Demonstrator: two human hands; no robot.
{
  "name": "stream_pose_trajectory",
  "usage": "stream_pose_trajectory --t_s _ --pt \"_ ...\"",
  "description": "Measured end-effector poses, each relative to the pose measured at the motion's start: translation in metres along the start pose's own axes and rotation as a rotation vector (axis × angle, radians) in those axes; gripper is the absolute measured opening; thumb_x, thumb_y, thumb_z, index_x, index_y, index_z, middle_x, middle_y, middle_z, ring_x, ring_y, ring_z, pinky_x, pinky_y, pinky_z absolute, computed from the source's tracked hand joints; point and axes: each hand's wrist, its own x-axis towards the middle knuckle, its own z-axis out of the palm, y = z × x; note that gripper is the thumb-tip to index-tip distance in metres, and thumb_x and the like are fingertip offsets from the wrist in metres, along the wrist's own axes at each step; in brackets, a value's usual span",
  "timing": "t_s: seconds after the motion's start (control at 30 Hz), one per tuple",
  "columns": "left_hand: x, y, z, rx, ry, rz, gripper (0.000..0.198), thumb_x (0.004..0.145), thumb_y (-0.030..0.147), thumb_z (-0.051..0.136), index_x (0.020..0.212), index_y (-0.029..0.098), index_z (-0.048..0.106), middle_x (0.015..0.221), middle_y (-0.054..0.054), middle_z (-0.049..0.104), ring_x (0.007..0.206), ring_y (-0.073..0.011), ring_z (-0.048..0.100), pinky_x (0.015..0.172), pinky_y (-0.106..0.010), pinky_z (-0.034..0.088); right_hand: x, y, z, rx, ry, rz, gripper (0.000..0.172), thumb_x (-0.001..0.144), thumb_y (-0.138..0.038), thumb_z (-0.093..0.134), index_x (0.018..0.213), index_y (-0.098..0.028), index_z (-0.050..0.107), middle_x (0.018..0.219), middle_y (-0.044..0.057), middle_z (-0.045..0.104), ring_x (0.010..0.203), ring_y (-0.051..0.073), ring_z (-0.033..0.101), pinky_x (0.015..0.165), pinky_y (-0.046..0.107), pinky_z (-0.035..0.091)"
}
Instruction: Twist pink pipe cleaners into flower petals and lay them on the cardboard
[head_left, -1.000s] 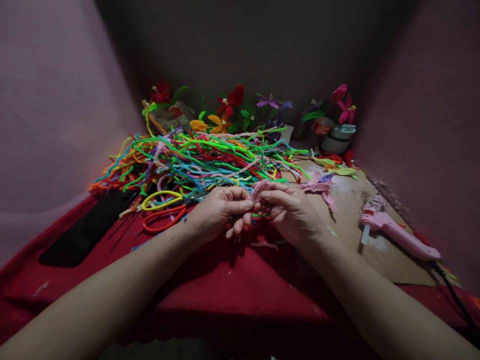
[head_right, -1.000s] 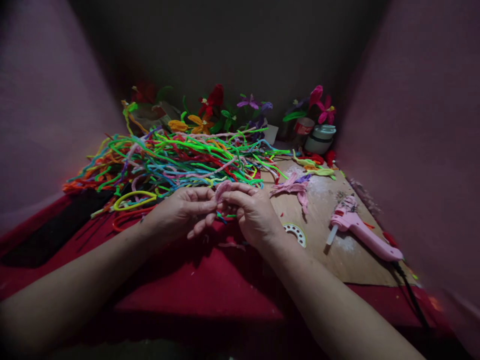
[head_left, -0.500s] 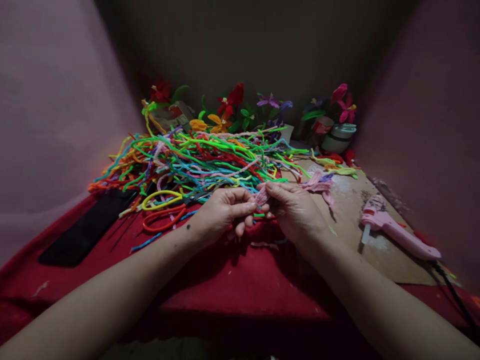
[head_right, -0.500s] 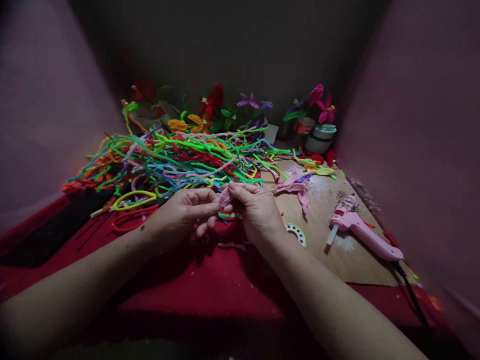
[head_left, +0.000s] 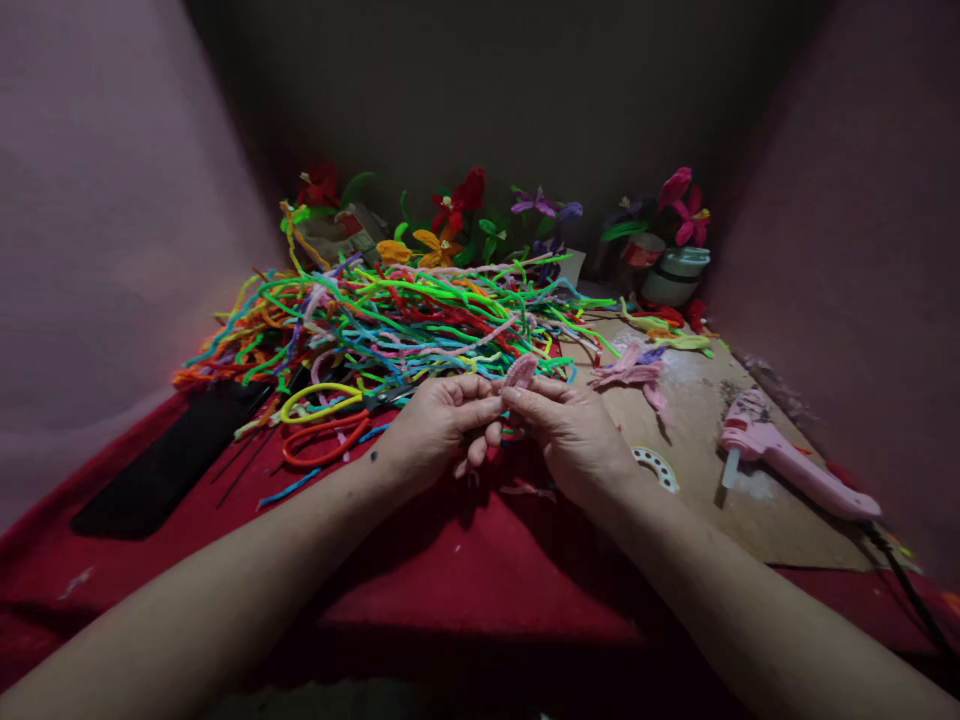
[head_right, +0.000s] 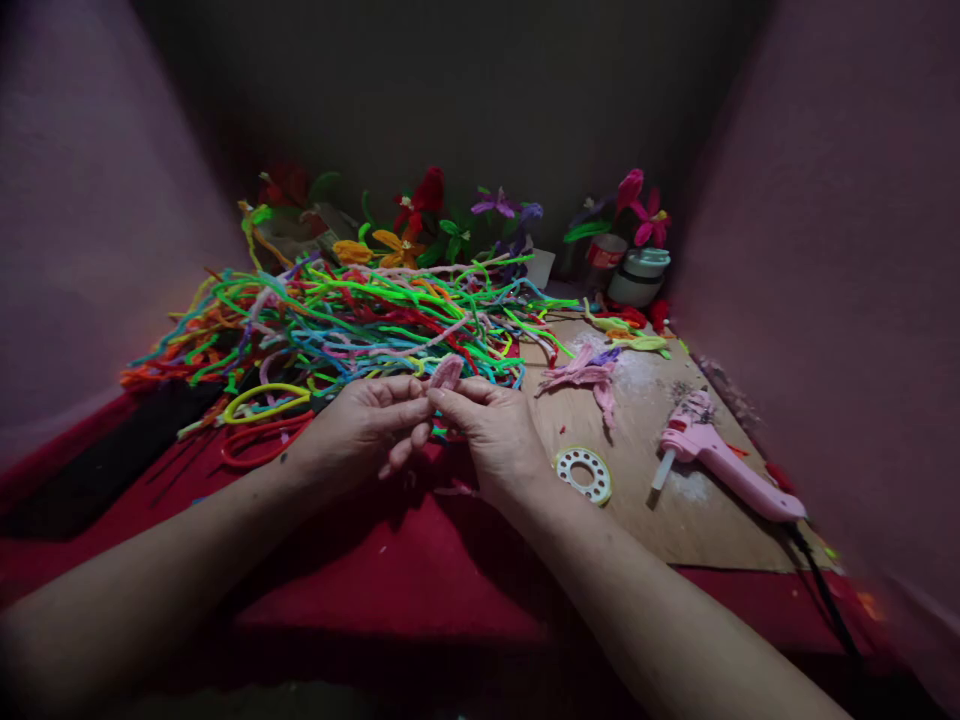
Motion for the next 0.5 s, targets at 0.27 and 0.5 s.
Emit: stream_pose_trajectory --t_s 0.27,0.5 --pt "-0.001 0.011 -0.007 0.219 0.077 0.034 0.023 0.076 0.038 0.060 0.076 0.015 0.056 0.055 0.004 0.055 0.038 -0.0042 0.045 0.035 -0.014 0.033 0.000 -0.008 0.000 -0.152 0.075 0.030 0.019 0.066 -0.031 0.067 0.065 -0.013 0.063 0.057 0.000 0.058 0.047 0.008 0.047 0.046 0.021 0.034" --pt "-0.004 0.013 -0.003 0.055 0.082 0.122 0.021 0.074 0.033 0.063 0.086 0.016 0.062 0.074 0.000 0.061 0.057 -0.0081 0.054 0.051 -0.018 0.044 -0.008 -0.013 0.005 -0.373 -0.109 0.113 0.026 0.072 -0.033 0.062 0.056 -0.013 0.060 0.051 -0.002 0.052 0.042 0.005 0.040 0.042 0.020 0.031"
